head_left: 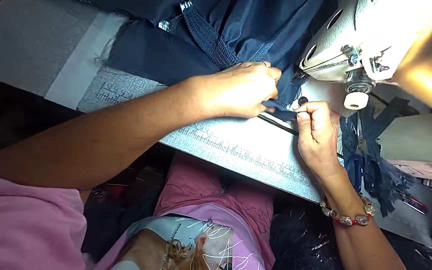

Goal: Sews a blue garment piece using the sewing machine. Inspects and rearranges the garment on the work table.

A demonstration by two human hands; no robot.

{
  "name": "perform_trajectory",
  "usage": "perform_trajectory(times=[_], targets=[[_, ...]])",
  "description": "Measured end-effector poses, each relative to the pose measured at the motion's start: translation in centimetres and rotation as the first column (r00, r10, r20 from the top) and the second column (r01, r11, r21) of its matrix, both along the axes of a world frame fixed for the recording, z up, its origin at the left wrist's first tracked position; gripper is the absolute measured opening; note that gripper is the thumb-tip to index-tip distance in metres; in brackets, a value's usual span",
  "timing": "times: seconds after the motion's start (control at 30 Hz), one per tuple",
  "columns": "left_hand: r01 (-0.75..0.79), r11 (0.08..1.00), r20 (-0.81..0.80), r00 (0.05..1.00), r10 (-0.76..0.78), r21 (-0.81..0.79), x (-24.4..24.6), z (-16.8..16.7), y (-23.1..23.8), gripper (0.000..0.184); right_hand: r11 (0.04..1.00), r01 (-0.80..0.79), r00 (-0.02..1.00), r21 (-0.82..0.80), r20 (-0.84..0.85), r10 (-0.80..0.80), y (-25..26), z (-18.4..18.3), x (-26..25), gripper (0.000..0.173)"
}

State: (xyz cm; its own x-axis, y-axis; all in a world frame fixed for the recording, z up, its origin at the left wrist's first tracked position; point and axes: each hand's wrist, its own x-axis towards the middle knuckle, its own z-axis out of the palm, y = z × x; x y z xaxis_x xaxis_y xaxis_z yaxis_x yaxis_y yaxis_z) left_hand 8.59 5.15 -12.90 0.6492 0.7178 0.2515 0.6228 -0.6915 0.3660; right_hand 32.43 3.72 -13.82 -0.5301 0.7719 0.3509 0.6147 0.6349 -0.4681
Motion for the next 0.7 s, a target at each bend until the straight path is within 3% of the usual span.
perform_trajectory(times=[0.07, 0.17, 0.27, 0.3, 0.43, 0.53, 0.7], targets=[[0.005, 0.999, 0.043, 0.999, -0.007, 0.052, 0.0, -0.7, 0.2, 0.021, 0.999, 0.012, 1.0, -0.046, 0.011, -0.011, 0.1, 0.5, 0.0, 0.017], [-0.029, 0.999, 0.062, 0.998, 0.028, 0.024, 0.4, -0.8, 0.2, 0.023, 0.981, 0.021, 1.0, -0.192, -0.003, -0.022, 0.3, 1.2, 0.1, 0.015], [-0.078, 0.997, 0.049, 0.996, 0.079, -0.016, 0.8, -0.4, -0.1, 0.025, 0.955, 0.021, 0.997, -0.296, 0.072, 0.0, 0.5, 2.1, -0.3, 0.042], [-0.092, 0.996, 0.045, 0.995, 0.093, -0.019, 0.9, -0.4, -0.2, 0.024, 0.957, 0.037, 0.993, -0.287, 0.119, -0.002, 0.6, 2.3, -0.7, 0.044], [-0.114, 0.99, 0.008, 0.993, 0.115, -0.077, 0.8, 0.5, -0.2, 0.023, 0.983, 0.092, 0.986, -0.162, 0.156, -0.066, 0.9, 2.0, -1.9, 0.02], [-0.102, 0.991, 0.105, 0.988, 0.11, -0.082, 0.2, -0.3, 0.1, 0.022, 0.991, 0.064, 0.996, -0.118, 0.071, -0.056, 1.0, 1.1, -1.7, 0.014], [-0.105, 0.988, 0.225, 0.971, 0.077, 0.114, 0.3, -2.5, 0.5, 0.017, 0.978, 0.095, 0.994, -0.187, -0.034, -0.103, 2.1, -0.2, -1.6, 0.01]])
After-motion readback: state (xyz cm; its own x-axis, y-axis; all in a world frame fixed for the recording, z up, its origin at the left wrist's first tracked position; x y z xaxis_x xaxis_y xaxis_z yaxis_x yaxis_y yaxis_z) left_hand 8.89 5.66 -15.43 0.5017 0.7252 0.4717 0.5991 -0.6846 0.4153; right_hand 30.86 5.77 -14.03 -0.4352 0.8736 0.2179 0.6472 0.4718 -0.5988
